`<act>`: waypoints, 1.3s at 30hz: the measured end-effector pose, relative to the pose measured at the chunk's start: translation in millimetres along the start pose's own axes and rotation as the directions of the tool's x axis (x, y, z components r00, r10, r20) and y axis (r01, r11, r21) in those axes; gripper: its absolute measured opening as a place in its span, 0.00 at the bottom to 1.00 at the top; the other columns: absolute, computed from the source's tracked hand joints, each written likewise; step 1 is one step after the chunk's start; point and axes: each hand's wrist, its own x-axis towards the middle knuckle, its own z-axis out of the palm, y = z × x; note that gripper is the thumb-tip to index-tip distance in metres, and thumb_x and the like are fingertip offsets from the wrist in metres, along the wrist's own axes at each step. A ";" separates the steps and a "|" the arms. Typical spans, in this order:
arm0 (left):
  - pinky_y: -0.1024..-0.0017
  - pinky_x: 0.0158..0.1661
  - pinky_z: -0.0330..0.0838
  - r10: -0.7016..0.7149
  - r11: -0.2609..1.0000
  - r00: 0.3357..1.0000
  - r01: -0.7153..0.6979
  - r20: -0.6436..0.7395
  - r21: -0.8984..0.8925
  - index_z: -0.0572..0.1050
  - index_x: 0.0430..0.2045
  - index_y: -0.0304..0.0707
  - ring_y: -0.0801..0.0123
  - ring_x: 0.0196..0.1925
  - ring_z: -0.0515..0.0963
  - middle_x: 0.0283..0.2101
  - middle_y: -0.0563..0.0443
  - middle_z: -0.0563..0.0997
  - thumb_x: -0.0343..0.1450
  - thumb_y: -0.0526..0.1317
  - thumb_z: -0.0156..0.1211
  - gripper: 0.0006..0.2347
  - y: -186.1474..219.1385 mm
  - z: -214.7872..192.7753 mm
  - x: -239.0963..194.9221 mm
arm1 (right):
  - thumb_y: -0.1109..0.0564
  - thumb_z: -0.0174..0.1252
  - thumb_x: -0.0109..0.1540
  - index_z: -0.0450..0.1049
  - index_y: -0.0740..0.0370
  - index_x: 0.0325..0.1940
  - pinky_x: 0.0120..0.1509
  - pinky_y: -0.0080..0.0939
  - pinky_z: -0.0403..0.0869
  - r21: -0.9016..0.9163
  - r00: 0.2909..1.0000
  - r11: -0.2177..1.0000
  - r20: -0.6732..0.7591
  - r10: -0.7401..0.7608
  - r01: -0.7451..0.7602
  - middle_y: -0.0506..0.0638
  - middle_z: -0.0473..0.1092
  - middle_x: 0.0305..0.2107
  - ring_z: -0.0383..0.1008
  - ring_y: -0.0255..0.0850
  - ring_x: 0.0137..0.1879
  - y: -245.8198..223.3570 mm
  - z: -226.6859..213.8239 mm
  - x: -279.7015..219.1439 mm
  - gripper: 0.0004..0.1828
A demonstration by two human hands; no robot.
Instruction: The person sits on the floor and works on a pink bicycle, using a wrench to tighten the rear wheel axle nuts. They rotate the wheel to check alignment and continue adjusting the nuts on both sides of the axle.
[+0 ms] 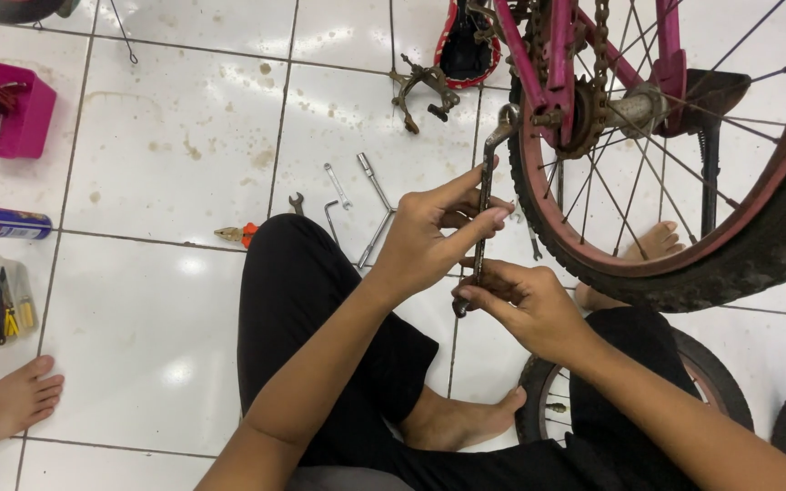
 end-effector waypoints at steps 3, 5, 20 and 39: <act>0.68 0.42 0.87 -0.053 0.962 0.998 0.060 0.032 -0.267 0.68 0.64 0.33 0.60 0.44 0.87 0.48 0.34 0.84 0.78 0.33 0.54 0.17 -0.9 8.2 1.2 | 0.64 0.72 0.54 0.79 0.72 0.47 0.41 0.48 0.84 -0.053 0.995 0.996 -0.065 -0.071 0.068 0.62 0.82 0.28 0.86 0.48 0.35 1.6 2.6 0.8 0.18; 0.67 0.43 0.87 -0.066 0.949 0.997 0.071 0.027 -0.306 0.67 0.64 0.31 0.58 0.44 0.87 0.48 0.32 0.83 0.78 0.33 0.52 0.17 -10.2 7.1 0.0 | 0.64 0.71 0.55 0.79 0.71 0.45 0.40 0.46 0.83 -0.073 0.994 0.995 -0.081 -0.073 0.067 0.61 0.82 0.27 0.85 0.47 0.33 -0.5 2.6 1.4 0.16; 0.67 0.37 0.85 -0.095 0.964 0.995 0.095 0.014 -0.249 0.62 0.68 0.33 0.63 0.38 0.84 0.41 0.37 0.83 0.78 0.34 0.51 0.20 -11.8 12.3 -2.2 | 0.61 0.58 0.64 0.79 0.70 0.44 0.51 0.52 0.80 0.171 0.998 0.985 0.060 0.027 -0.037 0.59 0.79 0.32 0.79 0.46 0.43 1.6 4.6 0.1 0.09; 0.77 0.12 0.61 -0.304 0.953 0.928 0.292 -0.215 -0.085 0.58 0.71 0.37 0.78 0.09 0.60 0.11 0.62 0.60 0.77 0.39 0.45 0.24 25.4 63.1 3.4 | 0.68 0.55 0.77 0.57 0.82 0.74 0.75 0.62 0.67 -0.811 0.370 0.513 -0.401 -0.838 0.281 0.76 0.62 0.61 0.65 0.68 0.68 -48.0 -102.2 -75.7 0.24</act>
